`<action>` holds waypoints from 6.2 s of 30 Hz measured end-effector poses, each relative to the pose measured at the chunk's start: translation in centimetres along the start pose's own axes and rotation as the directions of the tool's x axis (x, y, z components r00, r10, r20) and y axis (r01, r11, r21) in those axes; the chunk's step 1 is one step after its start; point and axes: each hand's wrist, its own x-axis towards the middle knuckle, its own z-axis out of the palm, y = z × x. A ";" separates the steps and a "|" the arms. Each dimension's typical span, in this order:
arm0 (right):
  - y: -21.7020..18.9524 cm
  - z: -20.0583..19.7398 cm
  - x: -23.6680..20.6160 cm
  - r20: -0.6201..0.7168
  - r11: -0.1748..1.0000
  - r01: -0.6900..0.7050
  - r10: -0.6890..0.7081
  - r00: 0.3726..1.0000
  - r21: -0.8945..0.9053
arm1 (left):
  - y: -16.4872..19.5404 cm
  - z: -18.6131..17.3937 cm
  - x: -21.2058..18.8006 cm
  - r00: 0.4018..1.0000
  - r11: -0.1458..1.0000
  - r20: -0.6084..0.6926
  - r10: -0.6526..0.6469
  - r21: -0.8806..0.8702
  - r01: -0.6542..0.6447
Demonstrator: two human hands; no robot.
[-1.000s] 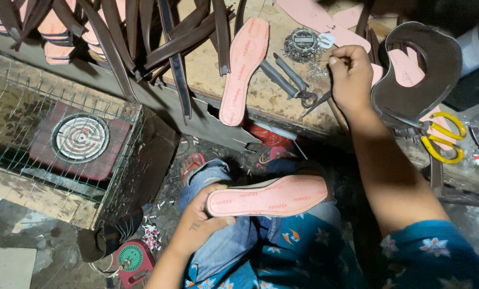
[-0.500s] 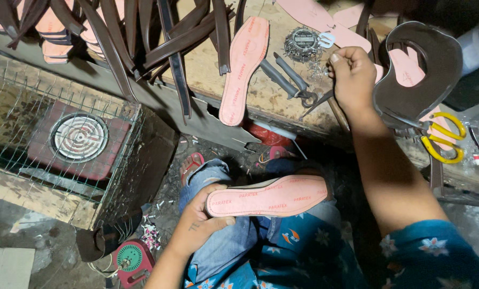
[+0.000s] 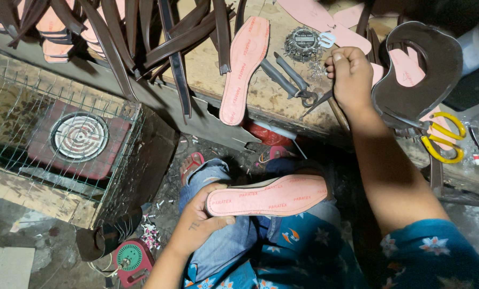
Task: The person sits on the floor and lasts a shoe: they hold a wooden shoe last with a fabric upper, pull and press the upper edges over the insole board, hammer tacks along the edge, and use pliers to grip and tension the material while working around the shoe.
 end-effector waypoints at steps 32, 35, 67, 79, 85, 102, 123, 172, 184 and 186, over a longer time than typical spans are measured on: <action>-1.1 2.2 1.6 0.124 0.644 0.408 -0.439 0.890 -0.647 | 0.2 -0.3 0.0 1.000 0.999 0.003 0.029 0.025 -0.029; -0.9 2.0 1.5 0.093 0.717 0.354 -0.377 0.921 -0.601 | 0.3 -0.2 0.1 1.000 1.000 0.004 0.002 -0.008 -0.002; -6.3 4.3 8.4 0.667 0.497 0.539 0.117 0.735 -0.680 | 0.9 -0.5 0.0 0.998 0.996 0.045 0.032 -0.081 -0.029; -4.6 0.9 5.6 0.487 0.664 0.532 -0.278 0.828 -0.525 | 0.9 -0.5 -0.1 0.999 0.996 0.033 0.016 -0.083 -0.014; -2.3 1.4 2.4 0.346 0.631 0.539 -0.413 0.842 -0.559 | 0.8 -0.4 -0.1 0.999 0.998 0.027 0.026 -0.051 -0.024; -2.3 2.9 1.7 0.361 0.375 0.588 -0.522 0.773 -0.717 | 1.0 -0.3 0.1 0.999 0.998 0.028 0.015 -0.056 -0.013; -0.6 0.1 0.7 0.202 0.886 0.313 -0.256 0.945 -0.343 | 0.8 -0.2 0.0 1.000 0.999 0.019 0.009 -0.041 -0.009; -12.3 5.1 -18.5 0.515 0.853 -0.472 0.309 0.800 0.222 | 1.1 0.0 -2.5 0.976 0.962 0.055 0.213 0.161 -0.219; -16.9 9.5 -27.5 0.676 0.969 -0.247 0.196 0.710 -0.022 | 1.6 0.9 -4.9 0.957 0.940 0.082 0.278 0.180 -0.289; -17.5 10.4 -28.2 0.688 0.901 -0.418 0.229 0.689 0.119 | 1.7 0.9 -5.1 0.957 0.938 0.078 0.279 0.192 -0.289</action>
